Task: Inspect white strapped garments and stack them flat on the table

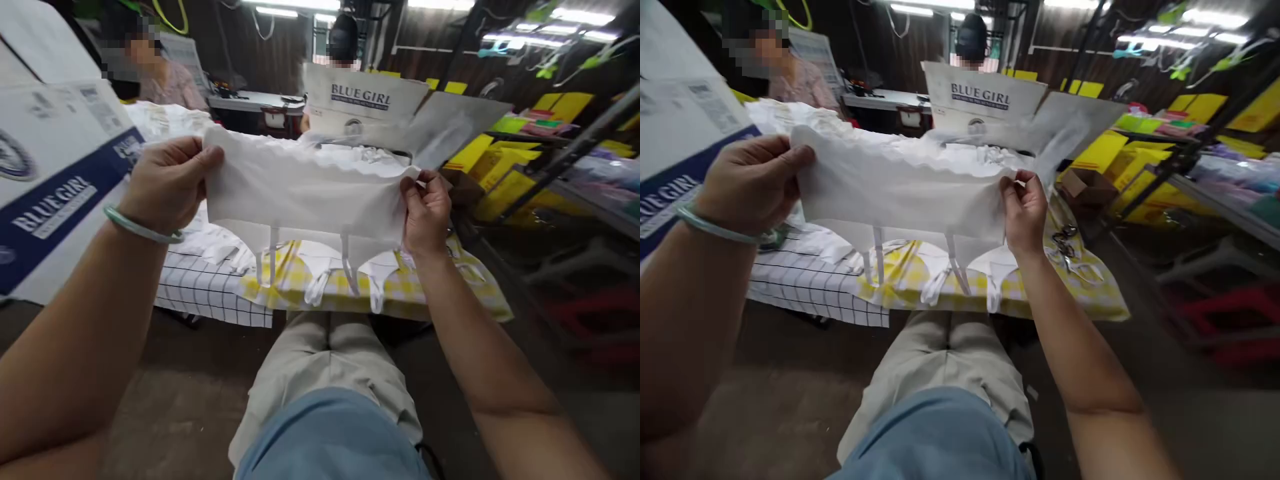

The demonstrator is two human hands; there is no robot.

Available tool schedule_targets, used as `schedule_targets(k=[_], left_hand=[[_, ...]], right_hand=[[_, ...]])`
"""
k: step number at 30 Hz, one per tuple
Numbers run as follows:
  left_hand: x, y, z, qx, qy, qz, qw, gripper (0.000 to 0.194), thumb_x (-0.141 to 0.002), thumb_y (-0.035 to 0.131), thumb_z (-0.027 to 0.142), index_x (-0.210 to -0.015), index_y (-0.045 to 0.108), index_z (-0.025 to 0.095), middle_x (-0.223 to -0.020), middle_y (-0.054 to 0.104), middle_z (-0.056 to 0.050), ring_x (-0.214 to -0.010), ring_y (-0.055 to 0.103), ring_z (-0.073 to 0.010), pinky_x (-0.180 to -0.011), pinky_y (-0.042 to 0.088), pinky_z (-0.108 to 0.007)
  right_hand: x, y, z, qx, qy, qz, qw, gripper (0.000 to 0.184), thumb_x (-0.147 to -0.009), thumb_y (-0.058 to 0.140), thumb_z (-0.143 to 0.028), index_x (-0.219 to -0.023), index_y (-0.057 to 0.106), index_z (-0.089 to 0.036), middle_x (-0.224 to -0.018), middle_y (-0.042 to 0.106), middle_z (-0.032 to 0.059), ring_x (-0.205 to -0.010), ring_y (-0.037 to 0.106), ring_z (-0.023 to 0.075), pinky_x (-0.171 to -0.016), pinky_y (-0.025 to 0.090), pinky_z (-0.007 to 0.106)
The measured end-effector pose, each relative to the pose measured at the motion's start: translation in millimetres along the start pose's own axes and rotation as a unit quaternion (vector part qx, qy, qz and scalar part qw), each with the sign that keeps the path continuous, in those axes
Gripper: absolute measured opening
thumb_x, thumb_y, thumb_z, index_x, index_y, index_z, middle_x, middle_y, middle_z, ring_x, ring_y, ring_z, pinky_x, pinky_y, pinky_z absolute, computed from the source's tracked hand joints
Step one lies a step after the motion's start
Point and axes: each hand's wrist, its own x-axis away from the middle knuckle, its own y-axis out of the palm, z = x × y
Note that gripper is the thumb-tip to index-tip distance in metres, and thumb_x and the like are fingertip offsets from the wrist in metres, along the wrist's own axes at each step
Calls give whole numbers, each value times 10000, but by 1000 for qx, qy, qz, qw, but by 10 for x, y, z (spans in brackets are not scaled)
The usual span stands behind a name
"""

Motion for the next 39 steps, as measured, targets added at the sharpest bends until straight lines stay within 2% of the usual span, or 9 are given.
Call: schedule_targets(k=[4,8,13,17,23,28,33,36,39], left_hand=[[311,340,-420,50,-80,-49,994,191,-771,730,282,-860,668,125,-717,641,-16,-675,600,-123,-711,520,-272],[468,590,-875,67,-188,-77,977,317,-658,794,389,-814,660,149,-712,650,-25,-707,618,-167,-664,507,-272],[272,904,-1645,67,-293,-68,951,320,-570,816,347,-737,641,137,-634,617,-8,-580,557,-121,-562,456,-237],[60,1109,-2265,-35,-367,-16,929,178,-586,730,243,-644,588,152,-494,516,36,-445,463,-91,-443,364,-211],[11,1097,-2549,-88,-397,-26,913,159,-538,710,198,-640,594,165,-433,460,65,-361,370,-75,-368,256,-202],[-75,1070,-2523,-91,-383,-4,919,139,-546,691,190,-669,633,161,-500,538,44,-438,438,-83,-431,347,-208],[-173,1047,-2703,-213,-328,-8,920,166,-595,683,230,-747,665,165,-619,620,5,-576,557,-144,-573,451,-254],[-141,1056,-2715,-377,-201,-44,903,319,-693,621,218,-1004,669,167,-896,692,-77,-869,639,-241,-811,493,-346],[-60,1131,-2660,-484,-24,-162,860,458,-815,510,222,-1266,559,163,-1292,578,-145,-1226,505,-283,-1044,373,-416]], right_hand=[[352,-582,-173,71,2,28,997,298,-771,702,-436,-943,578,-226,-878,669,6,-849,651,147,-785,529,285],[649,-924,-62,83,94,43,991,322,-755,713,-436,-955,599,-210,-831,698,9,-788,659,152,-742,529,285],[605,-1085,713,65,198,44,977,403,-697,716,-465,-964,604,-185,-855,722,44,-772,667,177,-747,530,325],[480,-1114,1442,193,290,28,937,328,-718,634,-420,-930,594,-173,-801,704,49,-715,646,179,-708,522,333],[521,-1237,1797,304,312,-24,900,267,-652,643,-249,-911,623,-189,-734,674,17,-690,614,180,-700,506,325],[480,-1272,1778,377,268,-62,885,305,-702,587,-215,-1005,625,-199,-780,675,15,-708,603,172,-735,502,323],[429,-1128,1706,468,252,-93,842,345,-770,532,-173,-1103,610,-133,-922,677,79,-850,614,202,-848,490,359],[460,-1014,1579,547,180,-132,807,434,-825,493,-143,-1255,533,-95,-1202,598,173,-1110,548,255,-994,421,407],[486,-890,1491,591,99,-216,771,468,-920,415,-228,-1368,452,-99,-1425,441,183,-1340,364,286,-1126,275,447]])
